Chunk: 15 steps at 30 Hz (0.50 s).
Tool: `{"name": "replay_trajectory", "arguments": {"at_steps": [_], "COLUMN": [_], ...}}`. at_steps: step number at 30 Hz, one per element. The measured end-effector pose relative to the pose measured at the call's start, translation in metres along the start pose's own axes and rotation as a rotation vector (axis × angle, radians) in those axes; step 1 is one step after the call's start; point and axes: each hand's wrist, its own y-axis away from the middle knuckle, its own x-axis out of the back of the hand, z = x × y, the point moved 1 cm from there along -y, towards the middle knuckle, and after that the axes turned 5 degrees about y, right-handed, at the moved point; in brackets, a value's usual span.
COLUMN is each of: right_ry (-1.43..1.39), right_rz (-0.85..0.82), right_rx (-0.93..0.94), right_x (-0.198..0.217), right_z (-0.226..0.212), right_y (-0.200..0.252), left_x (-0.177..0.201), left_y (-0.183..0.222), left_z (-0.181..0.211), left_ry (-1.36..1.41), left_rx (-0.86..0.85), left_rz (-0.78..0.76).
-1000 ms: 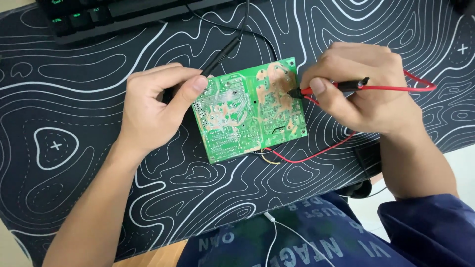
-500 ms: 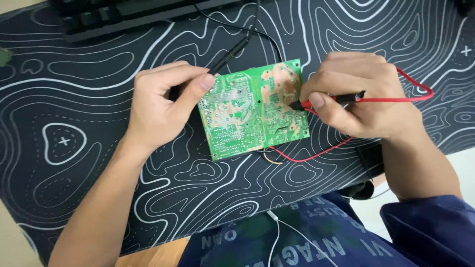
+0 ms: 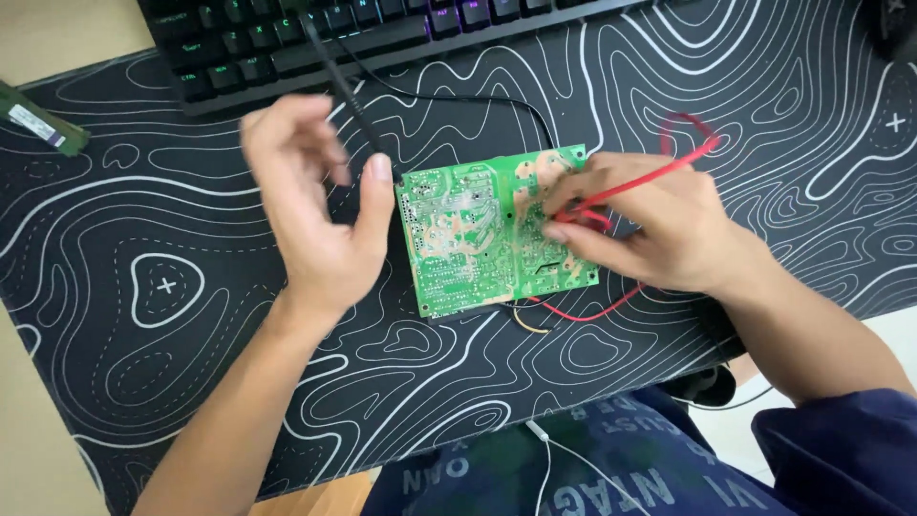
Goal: Testing various points on a circuit board using multimeter probes at a workstation.
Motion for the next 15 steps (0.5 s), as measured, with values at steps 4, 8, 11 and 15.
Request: {"name": "replay_trajectory", "arguments": {"at_steps": [4,8,11,15], "right_ry": [-0.096,-0.094,-0.119,-0.197], "right_rz": [0.012,0.020,0.020,0.057], "right_rx": [0.088,0.159,0.174,0.070], "right_x": [-0.004,-0.007,-0.009,-0.008], "right_z": [-0.012,-0.030,-0.038,-0.042], "right_y": [-0.013,-0.023,-0.024,-0.020], "left_x": [-0.004,-0.022,-0.024,-0.022], "left_y": [0.004,0.018,0.019,0.018], "left_z": [0.030,0.062,0.072,0.069], "left_ry": [-0.362,-0.337,-0.213,-0.131], "left_rx": [-0.275,-0.410,-0.335,-0.300], "left_rz": [-0.083,-0.238,-0.287,-0.336]}}
